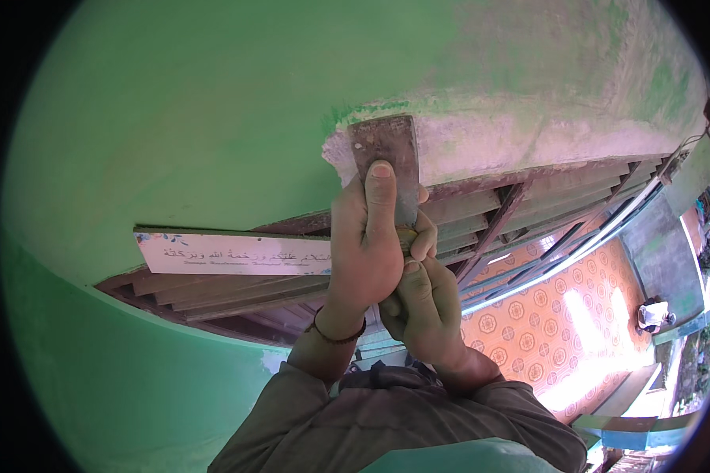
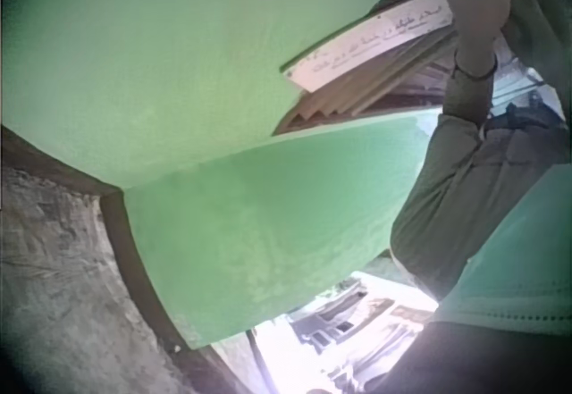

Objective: The person uses a metal scraper to remove old paint or plaster from a green-painted wall under a staircase. The person repeatedly scrapes the same area, occasionally pausing to wipe the tool.

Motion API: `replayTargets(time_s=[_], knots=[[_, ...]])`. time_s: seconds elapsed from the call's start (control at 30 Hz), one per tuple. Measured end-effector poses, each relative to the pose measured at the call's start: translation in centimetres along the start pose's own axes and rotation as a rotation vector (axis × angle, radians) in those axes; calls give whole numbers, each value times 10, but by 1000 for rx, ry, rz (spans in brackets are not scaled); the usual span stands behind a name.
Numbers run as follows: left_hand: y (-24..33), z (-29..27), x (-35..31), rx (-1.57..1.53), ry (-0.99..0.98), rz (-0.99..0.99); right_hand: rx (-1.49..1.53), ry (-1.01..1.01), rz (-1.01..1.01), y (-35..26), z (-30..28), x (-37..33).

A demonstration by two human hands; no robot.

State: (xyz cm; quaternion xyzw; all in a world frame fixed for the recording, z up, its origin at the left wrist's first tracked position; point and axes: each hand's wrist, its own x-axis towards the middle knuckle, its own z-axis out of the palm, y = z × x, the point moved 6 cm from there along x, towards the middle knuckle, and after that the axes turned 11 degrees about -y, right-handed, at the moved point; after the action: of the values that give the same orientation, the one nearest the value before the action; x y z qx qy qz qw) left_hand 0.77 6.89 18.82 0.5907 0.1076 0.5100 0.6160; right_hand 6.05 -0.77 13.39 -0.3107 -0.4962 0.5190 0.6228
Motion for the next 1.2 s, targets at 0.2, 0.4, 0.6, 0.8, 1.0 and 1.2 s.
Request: replayTargets(time_s=[0.2, 0.4, 0.6, 0.8, 1.0, 1.2], knots=[[0, 0, 6, 3, -20, -24, 56, 4, -36, -6, -1, 3], [-5, 0, 3, 38, 32, -117, 3, -8, -33, -5, -3, 2], [-1, 1, 4, -3, -23, -22, 48, -13, -14, -1, -3, 1], [4, 1, 7, -23, -42, 29, -1, -8, -21, -2, -1, 2], [0, 2, 8, -3, -61, 8, -35, 17, -86, -4, -1, 3], [-6, 0, 7, 10, -41, -89, -129, 6, -79, -5, -4, 1]])
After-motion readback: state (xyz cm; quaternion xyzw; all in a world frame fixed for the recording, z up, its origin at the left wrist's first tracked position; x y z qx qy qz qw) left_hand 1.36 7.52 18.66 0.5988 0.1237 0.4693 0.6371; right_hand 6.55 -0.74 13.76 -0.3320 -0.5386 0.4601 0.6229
